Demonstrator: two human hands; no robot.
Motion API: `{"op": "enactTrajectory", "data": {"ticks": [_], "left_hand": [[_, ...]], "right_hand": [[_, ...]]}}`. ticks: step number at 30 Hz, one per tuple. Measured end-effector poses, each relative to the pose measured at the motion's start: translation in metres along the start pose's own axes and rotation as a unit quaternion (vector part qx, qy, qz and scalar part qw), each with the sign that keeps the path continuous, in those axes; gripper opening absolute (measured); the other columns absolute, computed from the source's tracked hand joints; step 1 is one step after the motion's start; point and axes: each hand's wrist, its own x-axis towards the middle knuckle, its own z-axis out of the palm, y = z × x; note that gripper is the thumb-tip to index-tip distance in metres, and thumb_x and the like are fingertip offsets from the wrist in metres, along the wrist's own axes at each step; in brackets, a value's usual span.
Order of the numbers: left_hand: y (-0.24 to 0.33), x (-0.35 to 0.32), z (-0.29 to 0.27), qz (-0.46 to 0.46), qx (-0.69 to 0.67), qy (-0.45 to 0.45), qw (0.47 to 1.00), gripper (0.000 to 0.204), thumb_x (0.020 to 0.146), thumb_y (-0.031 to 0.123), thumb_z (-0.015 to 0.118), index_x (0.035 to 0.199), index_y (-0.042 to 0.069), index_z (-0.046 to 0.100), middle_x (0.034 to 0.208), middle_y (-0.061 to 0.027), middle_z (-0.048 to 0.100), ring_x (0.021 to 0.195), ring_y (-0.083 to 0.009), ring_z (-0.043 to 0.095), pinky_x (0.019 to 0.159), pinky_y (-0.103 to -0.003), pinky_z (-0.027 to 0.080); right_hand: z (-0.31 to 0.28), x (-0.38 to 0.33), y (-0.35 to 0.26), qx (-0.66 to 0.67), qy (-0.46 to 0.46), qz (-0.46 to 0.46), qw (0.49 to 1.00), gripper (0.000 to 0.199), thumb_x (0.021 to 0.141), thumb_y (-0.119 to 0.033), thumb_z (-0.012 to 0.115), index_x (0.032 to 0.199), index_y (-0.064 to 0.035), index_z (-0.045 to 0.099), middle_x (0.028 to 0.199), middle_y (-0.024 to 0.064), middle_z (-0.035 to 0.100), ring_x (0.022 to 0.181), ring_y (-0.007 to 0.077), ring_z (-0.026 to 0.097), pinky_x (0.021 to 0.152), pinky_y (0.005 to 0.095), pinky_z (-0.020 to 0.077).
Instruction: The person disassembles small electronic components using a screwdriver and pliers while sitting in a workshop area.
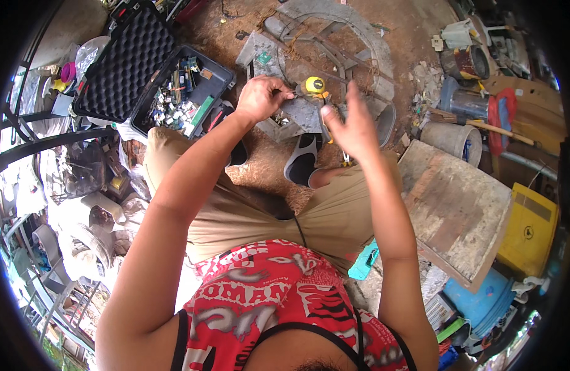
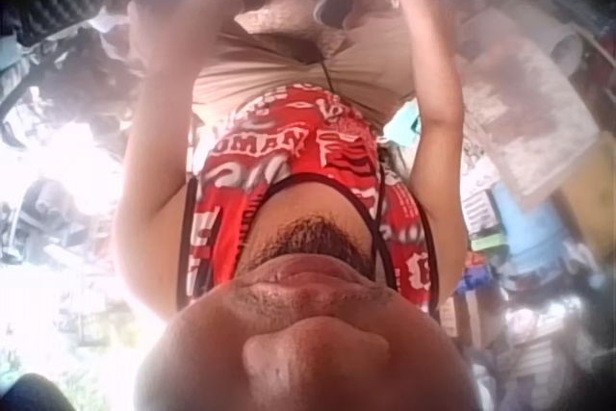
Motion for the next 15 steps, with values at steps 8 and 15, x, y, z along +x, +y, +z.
{"op": "enactTrajectory", "data": {"ticks": [8, 15], "left_hand": [[0.006, -0.002, -0.006, -0.03, -0.006, 0.003, 1.0, 0.012, 0.077, 0.022, 0.077, 0.08, 0.011, 0.073, 0.082, -0.0078, 0.07, 0.084, -0.0286, 0.065, 0.077, -0.038, 0.051], [0.004, -0.002, -0.006, -0.05, -0.008, -0.01, 0.999, 0.014, 0.076, 0.022, 0.078, 0.081, 0.011, 0.073, 0.082, -0.0084, 0.07, 0.084, -0.0283, 0.065, 0.077, -0.038, 0.052]], "right_hand": [[0.01, -0.001, -0.008, -0.032, -0.107, 0.132, 0.985, 0.067, 0.082, -0.037, 0.069, 0.129, 0.004, 0.043, 0.134, 0.0319, 0.045, 0.116, 0.0414, 0.055, 0.099, 0.0462, 0.0449], [-0.127, -0.02, -0.079, 0.231, 0.269, -0.248, 0.901, 0.049, 0.087, -0.024, 0.066, 0.123, 0.003, 0.047, 0.092, 0.0044, 0.052, 0.081, 0.0146, 0.052, 0.074, 0.0273, 0.0431]]}}
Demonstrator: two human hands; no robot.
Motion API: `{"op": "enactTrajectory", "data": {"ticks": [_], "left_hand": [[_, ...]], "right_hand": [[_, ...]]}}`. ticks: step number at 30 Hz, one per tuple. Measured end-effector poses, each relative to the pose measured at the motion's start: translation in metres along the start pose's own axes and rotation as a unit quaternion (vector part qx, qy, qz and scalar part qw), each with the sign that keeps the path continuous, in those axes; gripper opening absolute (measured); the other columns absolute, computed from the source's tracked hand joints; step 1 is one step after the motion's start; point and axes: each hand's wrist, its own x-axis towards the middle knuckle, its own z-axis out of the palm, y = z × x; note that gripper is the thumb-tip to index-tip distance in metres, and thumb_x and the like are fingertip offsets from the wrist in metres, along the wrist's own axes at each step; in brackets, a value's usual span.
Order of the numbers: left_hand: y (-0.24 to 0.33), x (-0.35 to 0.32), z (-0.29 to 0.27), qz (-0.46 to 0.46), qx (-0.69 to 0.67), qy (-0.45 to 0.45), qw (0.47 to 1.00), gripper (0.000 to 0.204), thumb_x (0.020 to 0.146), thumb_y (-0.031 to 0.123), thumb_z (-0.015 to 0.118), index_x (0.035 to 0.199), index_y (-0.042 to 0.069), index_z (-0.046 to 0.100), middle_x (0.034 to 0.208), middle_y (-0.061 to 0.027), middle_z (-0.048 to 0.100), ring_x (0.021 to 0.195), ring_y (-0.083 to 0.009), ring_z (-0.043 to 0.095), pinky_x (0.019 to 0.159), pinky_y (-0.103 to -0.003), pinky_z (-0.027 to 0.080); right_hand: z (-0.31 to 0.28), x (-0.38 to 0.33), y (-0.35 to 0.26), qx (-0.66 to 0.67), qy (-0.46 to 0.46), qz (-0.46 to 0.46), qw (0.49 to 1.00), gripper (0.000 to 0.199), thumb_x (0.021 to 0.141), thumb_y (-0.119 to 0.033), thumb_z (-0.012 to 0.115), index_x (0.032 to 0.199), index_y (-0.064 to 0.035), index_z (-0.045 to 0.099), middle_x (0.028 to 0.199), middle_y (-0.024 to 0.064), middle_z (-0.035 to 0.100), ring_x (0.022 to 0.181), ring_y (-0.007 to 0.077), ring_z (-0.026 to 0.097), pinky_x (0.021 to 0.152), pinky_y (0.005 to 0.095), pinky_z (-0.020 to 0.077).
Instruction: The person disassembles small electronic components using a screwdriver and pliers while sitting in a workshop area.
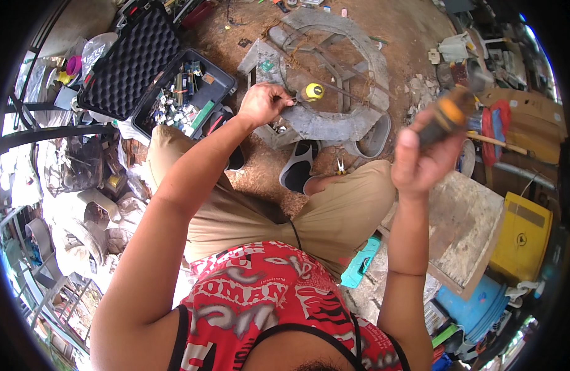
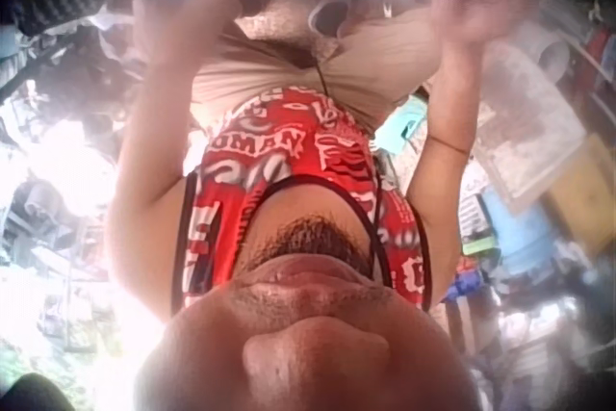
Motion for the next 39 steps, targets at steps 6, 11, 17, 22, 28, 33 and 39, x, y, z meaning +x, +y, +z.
{"op": "enactTrajectory", "data": {"ticks": [6, 11, 17, 22, 28, 33, 39], "left_hand": [[-0.002, 0.003, 0.007, 0.032, -0.006, 0.004, 0.999, 0.012, 0.077, 0.021, 0.077, 0.082, 0.012, 0.073, 0.083, -0.0085, 0.07, 0.084, -0.0288, 0.065, 0.077, -0.038, 0.052], [-0.01, -0.002, 0.008, 0.031, -0.012, 0.005, 0.999, 0.014, 0.077, 0.021, 0.078, 0.082, 0.01, 0.073, 0.081, -0.0104, 0.069, 0.081, -0.0294, 0.065, 0.076, -0.038, 0.051], [-0.01, 0.002, 0.009, 0.069, 0.006, 0.027, 0.997, 0.016, 0.077, 0.024, 0.078, 0.082, 0.01, 0.073, 0.079, -0.0092, 0.069, 0.08, -0.0286, 0.064, 0.075, -0.039, 0.051], [-0.008, 0.004, 0.007, 0.07, 0.0, 0.006, 0.998, 0.014, 0.078, 0.022, 0.077, 0.083, 0.01, 0.072, 0.08, -0.009, 0.069, 0.081, -0.0291, 0.064, 0.075, -0.039, 0.051], [-0.01, 0.004, 0.008, 0.078, 0.001, 0.018, 0.997, 0.015, 0.078, 0.022, 0.077, 0.083, 0.009, 0.072, 0.08, -0.0089, 0.068, 0.08, -0.0295, 0.064, 0.075, -0.039, 0.05], [0.003, 0.003, 0.002, 0.09, -0.002, 0.022, 0.996, 0.016, 0.079, 0.027, 0.075, 0.083, 0.011, 0.072, 0.082, -0.0069, 0.069, 0.082, -0.0293, 0.065, 0.075, -0.039, 0.052], [0.029, 0.008, -0.012, 0.088, 0.034, 0.034, 0.995, 0.017, 0.081, 0.029, 0.073, 0.084, 0.013, 0.07, 0.082, -0.0065, 0.068, 0.081, -0.0294, 0.066, 0.068, -0.04, 0.052]], "right_hand": [[0.026, -0.028, 0.014, -0.087, -0.183, 0.025, 0.979, 0.055, 0.082, -0.02, 0.073, 0.125, 0.006, 0.051, 0.096, 0.0115, 0.06, 0.077, 0.0194, 0.059, 0.07, 0.0314, 0.0507], [0.018, -0.021, 0.001, -0.007, -0.1, 0.082, 0.992, 0.063, 0.083, -0.019, 0.073, 0.135, 0.0041, 0.046, 0.11, 0.0158, 0.062, 0.089, 0.0228, 0.064, 0.071, 0.0316, 0.0528], [0.022, -0.034, 0.024, -0.06, -0.193, 0.081, 0.976, 0.066, 0.083, -0.014, 0.072, 0.138, 0.005, 0.042, 0.108, 0.0166, 0.063, 0.085, 0.0219, 0.064, 0.07, 0.0302, 0.0537], [0.023, -0.033, 0.018, -0.086, -0.217, 0.096, 0.968, 0.066, 0.082, -0.015, 0.072, 0.138, 0.0042, 0.043, 0.106, 0.0164, 0.062, 0.085, 0.0212, 0.065, 0.069, 0.0318, 0.0534], [0.01, -0.044, 0.044, -0.094, -0.088, 0.214, 0.968, 0.066, 0.085, -0.028, 0.07, 0.135, 0.0063, 0.044, 0.109, 0.0203, 0.061, 0.097, 0.0344, 0.063, 0.087, 0.04, 0.0496], [0.001, -0.08, 0.144, -0.291, -0.102, 0.363, 0.879, 0.067, 0.087, -0.034, 0.066, 0.135, 0.007, 0.043, 0.123, 0.0267, 0.053, 0.117, 0.0398, 0.052, 0.102, 0.0433, 0.0399], [0.025, -0.107, 0.194, -0.395, -0.169, 0.408, 0.806, 0.075, 0.088, -0.042, 0.064, 0.142, 0.003, 0.038, 0.133, 0.0267, 0.043, 0.123, 0.0425, 0.045, 0.106, 0.0442, 0.0363]]}}
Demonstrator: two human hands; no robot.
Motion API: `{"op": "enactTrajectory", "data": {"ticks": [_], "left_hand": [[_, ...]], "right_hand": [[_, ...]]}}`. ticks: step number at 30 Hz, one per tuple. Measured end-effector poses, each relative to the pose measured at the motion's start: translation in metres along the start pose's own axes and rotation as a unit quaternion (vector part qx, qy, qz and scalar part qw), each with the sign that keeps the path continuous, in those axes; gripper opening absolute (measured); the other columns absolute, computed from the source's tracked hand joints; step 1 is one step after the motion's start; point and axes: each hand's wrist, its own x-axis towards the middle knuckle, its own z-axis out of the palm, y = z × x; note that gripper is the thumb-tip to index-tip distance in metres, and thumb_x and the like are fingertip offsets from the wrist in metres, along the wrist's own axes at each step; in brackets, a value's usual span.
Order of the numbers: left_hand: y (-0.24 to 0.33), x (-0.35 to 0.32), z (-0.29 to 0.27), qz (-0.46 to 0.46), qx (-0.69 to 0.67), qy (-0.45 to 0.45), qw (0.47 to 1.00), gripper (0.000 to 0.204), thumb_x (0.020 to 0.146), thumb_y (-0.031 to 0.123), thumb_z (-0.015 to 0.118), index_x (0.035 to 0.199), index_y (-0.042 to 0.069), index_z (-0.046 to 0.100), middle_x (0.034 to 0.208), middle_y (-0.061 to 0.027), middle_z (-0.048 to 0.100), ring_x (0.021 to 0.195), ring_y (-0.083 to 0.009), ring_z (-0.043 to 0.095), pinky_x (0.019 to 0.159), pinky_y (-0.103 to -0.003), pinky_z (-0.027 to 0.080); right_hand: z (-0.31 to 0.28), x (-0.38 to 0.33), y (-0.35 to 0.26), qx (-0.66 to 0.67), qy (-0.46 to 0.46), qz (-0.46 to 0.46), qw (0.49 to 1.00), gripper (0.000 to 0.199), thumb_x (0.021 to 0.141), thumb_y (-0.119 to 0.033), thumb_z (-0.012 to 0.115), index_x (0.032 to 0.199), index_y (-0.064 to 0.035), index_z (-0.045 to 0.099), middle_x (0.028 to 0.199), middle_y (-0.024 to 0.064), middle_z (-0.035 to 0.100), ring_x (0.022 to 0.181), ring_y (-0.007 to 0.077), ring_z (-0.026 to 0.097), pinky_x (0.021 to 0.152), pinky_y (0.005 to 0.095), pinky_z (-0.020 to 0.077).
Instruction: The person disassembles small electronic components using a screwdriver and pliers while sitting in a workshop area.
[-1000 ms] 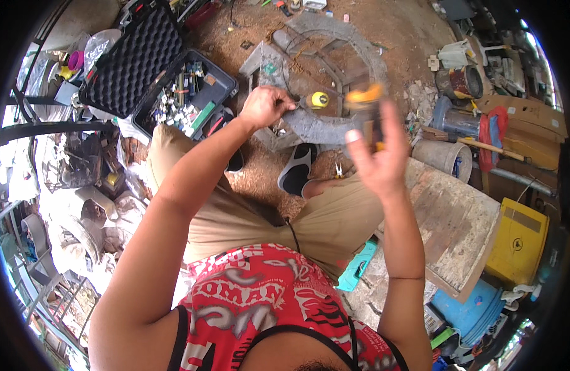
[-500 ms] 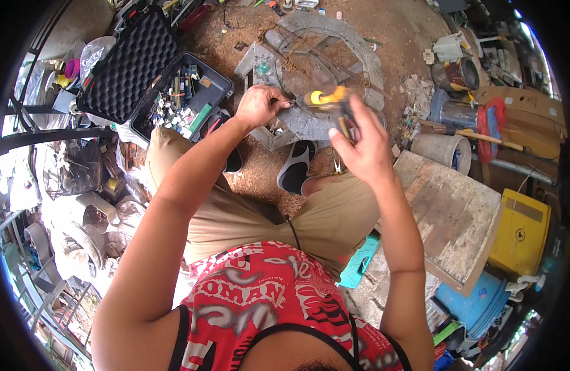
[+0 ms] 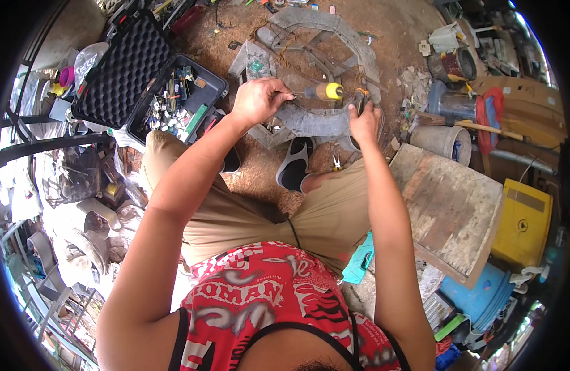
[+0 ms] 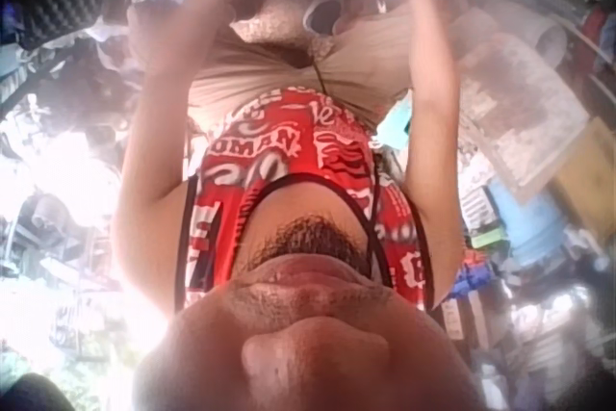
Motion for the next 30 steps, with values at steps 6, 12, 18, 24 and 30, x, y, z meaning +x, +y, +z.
{"op": "enactTrajectory", "data": {"ticks": [6, 12, 18, 24, 30], "left_hand": [[0.006, 0.002, -0.004, 0.051, 0.034, 0.025, 0.998, 0.017, 0.083, 0.03, 0.071, 0.085, 0.013, 0.067, 0.083, -0.0043, 0.065, 0.078, -0.0292, 0.066, 0.064, -0.041, 0.054], [0.007, -0.003, -0.015, 0.096, 0.092, -0.002, 0.991, 0.013, 0.085, 0.023, 0.069, 0.089, 0.011, 0.067, 0.085, -0.0062, 0.064, 0.073, -0.0306, 0.065, 0.06, -0.04, 0.054], [0.024, 0.004, -0.03, 0.143, 0.076, -0.002, 0.987, 0.015, 0.082, 0.016, 0.072, 0.095, 0.01, 0.069, 0.091, -0.0069, 0.065, 0.08, -0.0297, 0.066, 0.068, -0.038, 0.055], [0.016, 0.012, -0.046, 0.064, -0.286, 0.062, 0.954, 0.038, 0.084, 0.009, 0.073, 0.121, 0.007, 0.065, 0.116, -0.0089, 0.068, 0.104, -0.0195, 0.064, 0.088, -0.032, 0.052], [0.021, 0.01, -0.05, 0.074, -0.245, 0.005, 0.967, 0.02, 0.086, 0.019, 0.071, 0.102, 0.007, 0.073, 0.094, -0.0097, 0.073, 0.089, -0.0211, 0.069, 0.079, -0.032, 0.054]], "right_hand": [[0.004, 0.008, 0.02, 0.03, -0.058, 0.003, 0.998, 0.086, 0.089, -0.055, 0.058, 0.148, 0.0007, 0.028, 0.143, 0.0269, 0.038, 0.134, 0.0432, 0.035, 0.112, 0.0458, 0.0299], [-0.142, -0.074, -0.066, 0.434, -0.182, -0.208, 0.857, 0.066, 0.097, -0.041, 0.054, 0.147, -0.0028, 0.034, 0.146, 0.021, 0.041, 0.129, 0.0317, 0.047, 0.1, 0.0394, 0.0433], [-0.143, -0.112, -0.095, 0.047, -0.141, -0.33, 0.932, 0.047, 0.093, -0.023, 0.06, 0.134, -0.0005, 0.049, 0.105, 0.0249, 0.064, 0.09, 0.0414, 0.065, 0.078, 0.0449, 0.053], [-0.153, -0.118, -0.085, 0.217, -0.159, -0.283, 0.921, 0.04, 0.093, -0.022, 0.061, 0.125, 0.0011, 0.055, 0.107, 0.0245, 0.066, 0.096, 0.039, 0.067, 0.081, 0.0411, 0.0533], [-0.142, -0.115, -0.072, 0.21, -0.134, -0.324, 0.913, 0.038, 0.097, -0.02, 0.058, 0.128, 0.0008, 0.055, 0.1, 0.0163, 0.068, 0.093, 0.0212, 0.069, 0.082, 0.0326, 0.0512]]}}
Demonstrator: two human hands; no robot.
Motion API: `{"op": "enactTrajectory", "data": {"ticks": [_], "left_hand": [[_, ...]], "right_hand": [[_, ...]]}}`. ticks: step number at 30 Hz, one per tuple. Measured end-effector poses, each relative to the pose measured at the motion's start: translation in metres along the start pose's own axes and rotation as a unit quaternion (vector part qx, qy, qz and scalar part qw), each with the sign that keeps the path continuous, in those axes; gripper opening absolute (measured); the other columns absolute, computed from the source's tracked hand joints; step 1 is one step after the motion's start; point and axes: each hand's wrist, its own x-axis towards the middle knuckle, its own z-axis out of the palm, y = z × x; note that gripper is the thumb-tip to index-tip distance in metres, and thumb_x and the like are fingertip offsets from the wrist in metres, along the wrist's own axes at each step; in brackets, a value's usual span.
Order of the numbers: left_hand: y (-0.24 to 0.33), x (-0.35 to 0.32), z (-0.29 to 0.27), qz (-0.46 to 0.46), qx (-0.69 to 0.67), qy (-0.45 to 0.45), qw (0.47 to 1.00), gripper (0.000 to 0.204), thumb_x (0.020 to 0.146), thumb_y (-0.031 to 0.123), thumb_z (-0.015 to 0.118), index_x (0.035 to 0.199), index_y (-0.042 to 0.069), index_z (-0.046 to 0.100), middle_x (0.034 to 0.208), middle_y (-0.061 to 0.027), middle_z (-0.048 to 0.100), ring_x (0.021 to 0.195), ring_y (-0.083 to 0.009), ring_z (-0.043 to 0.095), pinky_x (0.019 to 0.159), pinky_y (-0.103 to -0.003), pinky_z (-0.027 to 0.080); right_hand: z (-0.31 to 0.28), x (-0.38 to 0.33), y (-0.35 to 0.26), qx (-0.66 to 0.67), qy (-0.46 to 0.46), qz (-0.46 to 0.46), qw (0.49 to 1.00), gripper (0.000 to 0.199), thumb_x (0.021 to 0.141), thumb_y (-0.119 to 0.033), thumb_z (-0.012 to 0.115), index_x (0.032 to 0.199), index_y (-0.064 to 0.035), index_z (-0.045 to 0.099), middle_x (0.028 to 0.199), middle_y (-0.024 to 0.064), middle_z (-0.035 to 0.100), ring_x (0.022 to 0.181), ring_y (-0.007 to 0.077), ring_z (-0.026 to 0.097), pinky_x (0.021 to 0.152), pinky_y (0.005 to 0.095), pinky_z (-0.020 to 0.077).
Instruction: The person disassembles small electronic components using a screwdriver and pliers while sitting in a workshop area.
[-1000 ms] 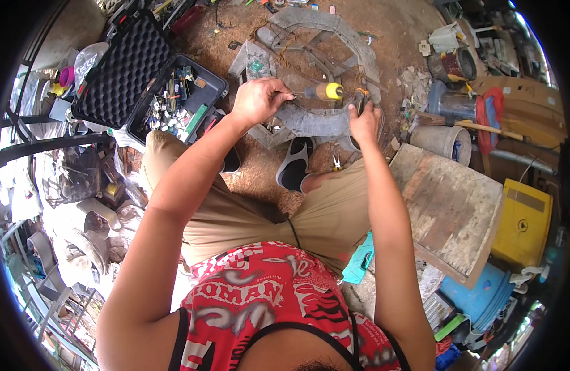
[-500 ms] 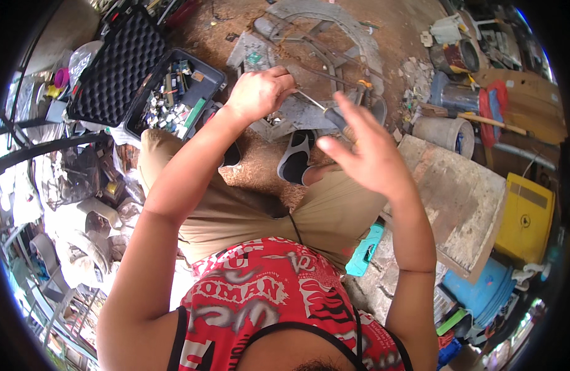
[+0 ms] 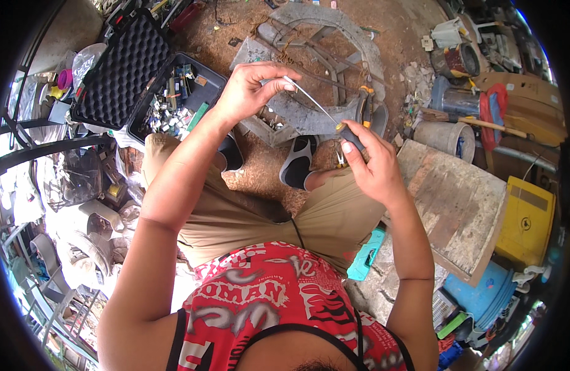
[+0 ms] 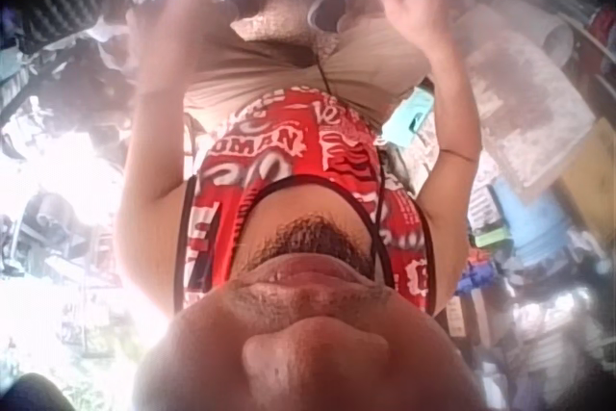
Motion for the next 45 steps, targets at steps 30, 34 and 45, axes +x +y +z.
{"op": "enactTrajectory", "data": {"ticks": [30, 34, 45], "left_hand": [[-0.005, -0.009, 0.025, -0.167, -0.391, 0.018, 0.905, 0.043, 0.094, 0.017, 0.063, 0.134, 0.005, 0.055, 0.13, -0.0113, 0.06, 0.123, -0.0211, 0.054, 0.105, -0.035, 0.043], [-0.004, -0.007, 0.026, -0.17, -0.5, 0.004, 0.849, 0.042, 0.097, 0.014, 0.058, 0.137, 0.004, 0.051, 0.131, -0.0123, 0.059, 0.123, -0.0242, 0.054, 0.108, -0.039, 0.043], [0.001, -0.009, 0.032, -0.161, -0.403, 0.02, 0.901, 0.044, 0.098, 0.01, 0.056, 0.14, 0.004, 0.047, 0.131, -0.0106, 0.059, 0.118, -0.0218, 0.057, 0.107, -0.036, 0.043]], "right_hand": [[0.012, 0.004, -0.007, 0.021, 0.051, 0.03, 0.998, 0.034, 0.095, -0.02, 0.058, 0.124, -0.0015, 0.059, 0.076, 0.0142, 0.064, 0.069, 0.0267, 0.064, 0.066, 0.0361, 0.0512], [0.011, 0.009, -0.014, -0.098, 0.08, -0.027, 0.992, 0.035, 0.094, -0.019, 0.059, 0.125, -0.0033, 0.059, 0.083, 0.0137, 0.064, 0.07, 0.0323, 0.064, 0.064, 0.0408, 0.0514], [0.019, 0.011, -0.014, -0.224, 0.126, -0.071, 0.964, 0.035, 0.093, -0.015, 0.06, 0.127, -0.0067, 0.059, 0.083, 0.0118, 0.06, 0.068, 0.0319, 0.061, 0.062, 0.041, 0.0506]]}}
